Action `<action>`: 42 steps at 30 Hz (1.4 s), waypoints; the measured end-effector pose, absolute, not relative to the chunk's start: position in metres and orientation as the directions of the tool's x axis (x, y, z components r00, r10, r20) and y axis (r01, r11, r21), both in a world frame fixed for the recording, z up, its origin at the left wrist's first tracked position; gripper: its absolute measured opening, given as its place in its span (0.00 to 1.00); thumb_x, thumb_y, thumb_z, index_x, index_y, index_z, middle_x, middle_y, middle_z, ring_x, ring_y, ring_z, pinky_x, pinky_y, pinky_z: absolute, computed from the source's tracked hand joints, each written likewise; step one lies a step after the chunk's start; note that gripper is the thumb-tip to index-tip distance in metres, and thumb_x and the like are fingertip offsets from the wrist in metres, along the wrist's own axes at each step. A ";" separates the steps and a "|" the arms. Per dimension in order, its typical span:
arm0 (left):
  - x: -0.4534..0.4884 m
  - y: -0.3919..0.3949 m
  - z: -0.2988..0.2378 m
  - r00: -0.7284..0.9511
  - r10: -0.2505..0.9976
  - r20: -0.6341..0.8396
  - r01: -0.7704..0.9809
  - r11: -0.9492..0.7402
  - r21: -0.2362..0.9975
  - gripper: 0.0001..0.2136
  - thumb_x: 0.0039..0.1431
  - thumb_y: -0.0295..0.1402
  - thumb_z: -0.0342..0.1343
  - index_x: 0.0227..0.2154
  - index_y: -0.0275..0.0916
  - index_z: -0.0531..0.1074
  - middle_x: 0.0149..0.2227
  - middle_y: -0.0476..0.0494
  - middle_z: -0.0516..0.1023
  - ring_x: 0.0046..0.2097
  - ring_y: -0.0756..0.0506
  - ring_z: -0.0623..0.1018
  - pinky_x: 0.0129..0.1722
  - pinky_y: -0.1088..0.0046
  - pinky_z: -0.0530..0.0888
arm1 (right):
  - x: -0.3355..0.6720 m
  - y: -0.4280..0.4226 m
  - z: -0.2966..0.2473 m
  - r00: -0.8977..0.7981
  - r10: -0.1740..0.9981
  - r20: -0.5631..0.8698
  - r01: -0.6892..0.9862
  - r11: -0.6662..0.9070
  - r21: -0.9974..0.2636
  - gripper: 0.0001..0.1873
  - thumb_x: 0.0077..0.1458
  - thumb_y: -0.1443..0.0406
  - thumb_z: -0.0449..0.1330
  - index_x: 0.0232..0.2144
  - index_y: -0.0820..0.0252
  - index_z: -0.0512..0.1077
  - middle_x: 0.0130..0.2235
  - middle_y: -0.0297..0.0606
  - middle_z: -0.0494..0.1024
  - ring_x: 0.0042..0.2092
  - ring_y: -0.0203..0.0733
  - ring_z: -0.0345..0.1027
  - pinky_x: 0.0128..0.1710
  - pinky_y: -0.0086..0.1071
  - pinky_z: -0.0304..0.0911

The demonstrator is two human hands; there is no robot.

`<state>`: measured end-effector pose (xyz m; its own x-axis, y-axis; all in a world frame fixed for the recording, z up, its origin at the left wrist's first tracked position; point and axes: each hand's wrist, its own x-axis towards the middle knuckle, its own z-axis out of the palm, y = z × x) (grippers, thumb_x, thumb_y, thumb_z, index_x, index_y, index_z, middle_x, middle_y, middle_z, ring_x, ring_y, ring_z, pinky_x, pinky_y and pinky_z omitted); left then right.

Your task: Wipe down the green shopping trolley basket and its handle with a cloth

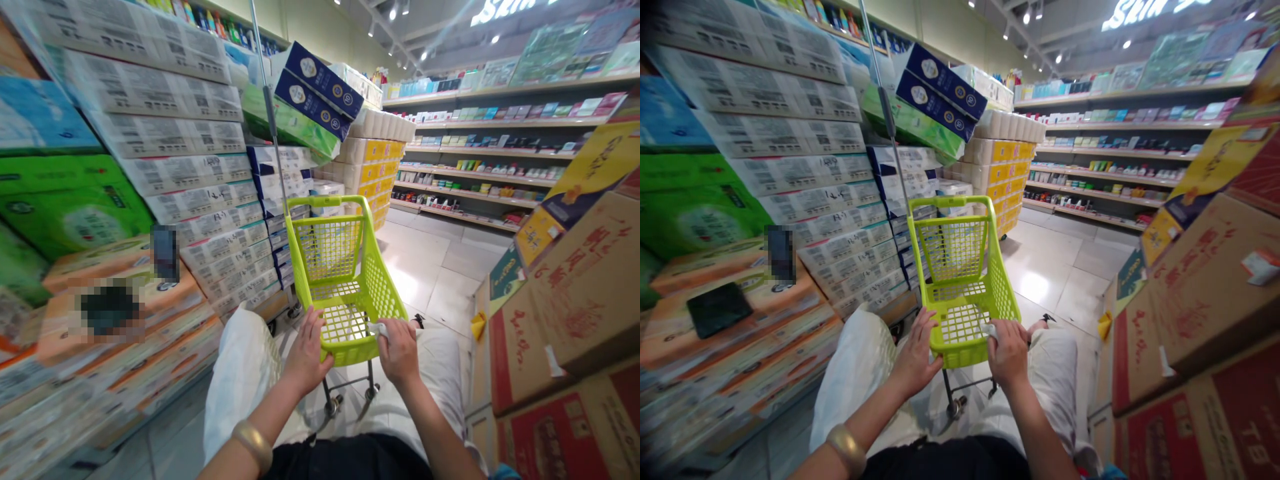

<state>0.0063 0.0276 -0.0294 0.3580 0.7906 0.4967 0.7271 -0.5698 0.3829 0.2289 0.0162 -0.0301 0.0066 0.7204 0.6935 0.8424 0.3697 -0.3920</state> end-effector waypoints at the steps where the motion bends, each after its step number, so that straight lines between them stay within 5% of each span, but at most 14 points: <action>1: 0.005 0.028 -0.029 0.363 0.789 0.496 0.723 -0.574 0.383 0.26 0.46 0.25 0.54 0.50 0.38 0.57 0.60 0.32 0.59 0.67 0.33 0.50 0.62 0.45 0.60 | 0.234 0.017 -0.029 0.001 0.724 0.689 0.847 0.366 -0.386 0.10 0.55 0.70 0.49 0.38 0.58 0.68 0.35 0.37 0.73 0.40 0.44 0.64 0.47 0.39 0.52; 13: -0.050 0.045 -0.022 0.444 0.769 0.459 0.720 -0.611 0.328 0.27 0.47 0.25 0.52 0.53 0.38 0.57 0.63 0.32 0.57 0.68 0.36 0.49 0.63 0.47 0.59 | 0.191 -0.002 -0.023 -0.074 0.751 0.656 0.787 0.448 -0.424 0.11 0.52 0.72 0.51 0.38 0.57 0.68 0.34 0.36 0.72 0.38 0.42 0.63 0.44 0.36 0.53; 21: -0.065 0.043 -0.006 0.398 0.797 0.454 0.858 -0.498 0.123 0.36 0.43 0.20 0.49 0.60 0.39 0.55 0.68 0.35 0.48 0.68 0.33 0.44 0.63 0.42 0.56 | 0.171 -0.018 -0.025 -0.068 0.656 0.752 0.649 0.602 -0.466 0.14 0.56 0.73 0.48 0.43 0.57 0.66 0.40 0.39 0.73 0.44 0.43 0.66 0.49 0.40 0.56; 25: -0.023 0.016 -0.001 0.461 0.777 0.429 0.807 -0.568 0.162 0.35 0.49 0.23 0.47 0.63 0.36 0.50 0.62 0.35 0.62 0.66 0.37 0.58 0.63 0.48 0.58 | 0.177 -0.020 -0.032 -0.047 0.596 0.802 0.686 0.602 -0.407 0.16 0.56 0.73 0.48 0.45 0.57 0.66 0.44 0.42 0.73 0.48 0.45 0.66 0.52 0.44 0.56; 29: 0.013 -0.007 -0.002 0.485 0.805 0.343 0.785 -0.573 0.235 0.29 0.48 0.27 0.51 0.57 0.39 0.59 0.52 0.39 0.73 0.54 0.39 0.71 0.62 0.48 0.59 | 0.189 -0.006 -0.035 -0.272 0.557 0.785 0.617 0.727 -0.301 0.17 0.54 0.72 0.49 0.45 0.57 0.67 0.46 0.42 0.73 0.54 0.46 0.63 0.56 0.45 0.55; 31: 0.018 -0.010 -0.002 0.464 0.822 0.330 0.808 -0.546 0.221 0.25 0.49 0.30 0.54 0.52 0.39 0.63 0.48 0.39 0.74 0.51 0.37 0.72 0.60 0.47 0.61 | 0.200 0.012 -0.032 -0.303 0.549 0.779 0.607 0.741 -0.286 0.17 0.53 0.71 0.50 0.46 0.58 0.67 0.48 0.42 0.73 0.56 0.45 0.62 0.57 0.45 0.55; 36: 0.018 -0.008 0.000 0.423 0.839 0.342 0.842 -0.504 0.194 0.11 0.53 0.35 0.56 0.39 0.41 0.66 0.39 0.44 0.73 0.45 0.40 0.72 0.57 0.49 0.64 | 0.211 0.045 -0.019 -0.065 0.650 0.757 0.675 0.588 -0.447 0.16 0.53 0.73 0.49 0.43 0.58 0.68 0.46 0.43 0.74 0.55 0.46 0.63 0.55 0.46 0.57; 42: 0.018 -0.006 -0.003 0.399 0.838 0.372 0.866 -0.478 0.148 0.08 0.53 0.33 0.54 0.36 0.40 0.65 0.37 0.44 0.71 0.44 0.39 0.71 0.55 0.51 0.65 | 0.183 0.001 -0.025 -0.345 0.584 0.735 0.553 0.759 -0.344 0.16 0.51 0.71 0.49 0.43 0.57 0.67 0.43 0.41 0.74 0.54 0.46 0.62 0.58 0.46 0.54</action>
<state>0.0178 -0.0055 -0.0026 0.3986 0.8381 0.3725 0.8660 -0.4777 0.1482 0.1834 0.0008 -0.0248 -0.3453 0.5840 0.7347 0.5530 0.7591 -0.3435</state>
